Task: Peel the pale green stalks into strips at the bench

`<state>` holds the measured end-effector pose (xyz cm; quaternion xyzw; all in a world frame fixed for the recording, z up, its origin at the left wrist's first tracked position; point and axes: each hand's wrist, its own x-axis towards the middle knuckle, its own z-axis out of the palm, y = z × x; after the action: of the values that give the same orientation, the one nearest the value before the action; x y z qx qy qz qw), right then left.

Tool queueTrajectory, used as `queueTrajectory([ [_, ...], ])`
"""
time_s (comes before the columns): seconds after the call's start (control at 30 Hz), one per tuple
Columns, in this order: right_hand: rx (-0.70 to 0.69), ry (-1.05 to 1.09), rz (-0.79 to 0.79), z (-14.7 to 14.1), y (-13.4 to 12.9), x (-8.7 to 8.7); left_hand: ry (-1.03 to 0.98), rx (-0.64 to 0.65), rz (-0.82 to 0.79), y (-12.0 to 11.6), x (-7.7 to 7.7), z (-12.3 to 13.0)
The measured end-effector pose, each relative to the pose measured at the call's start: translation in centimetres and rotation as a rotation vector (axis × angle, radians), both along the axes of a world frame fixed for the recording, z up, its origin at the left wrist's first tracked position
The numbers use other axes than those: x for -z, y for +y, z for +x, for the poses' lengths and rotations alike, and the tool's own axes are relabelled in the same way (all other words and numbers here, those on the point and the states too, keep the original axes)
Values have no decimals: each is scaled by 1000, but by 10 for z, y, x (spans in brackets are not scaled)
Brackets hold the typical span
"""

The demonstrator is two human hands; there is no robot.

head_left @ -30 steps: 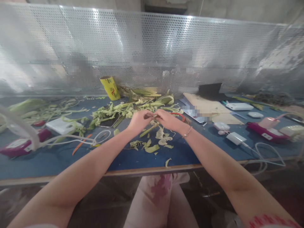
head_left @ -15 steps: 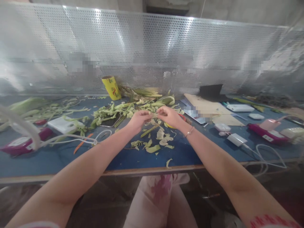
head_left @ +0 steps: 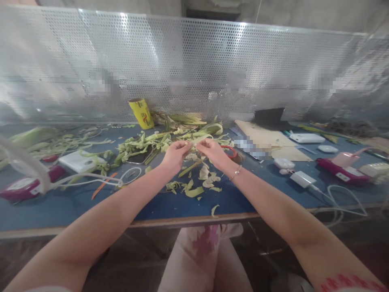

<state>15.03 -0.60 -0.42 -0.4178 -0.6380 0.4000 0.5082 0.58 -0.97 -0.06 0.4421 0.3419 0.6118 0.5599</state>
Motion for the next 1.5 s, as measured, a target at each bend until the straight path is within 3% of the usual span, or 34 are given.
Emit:
queueTrajectory([
  [0.27, 34, -141, 187, -5, -6, -4, -53, -62, 28, -10, -3, 8],
  [0.67, 94, -435, 496, 3, -10, -12, -113, 26, -12, -9, -4, 5],
  [0.93, 43, -384, 353, 0, -8, -6, -80, 27, 45, -8, -2, 7],
  [1.07, 57, -384, 386, -4, -8, -2, -85, 45, 33, -9, -1, 8],
  [1.37, 26, -324, 341, 0, -15, -12, -58, 81, -45, -9, -5, 4],
  [1.5, 128, -441, 316, 12, -5, -11, -30, 105, -74, -8, -6, 3],
])
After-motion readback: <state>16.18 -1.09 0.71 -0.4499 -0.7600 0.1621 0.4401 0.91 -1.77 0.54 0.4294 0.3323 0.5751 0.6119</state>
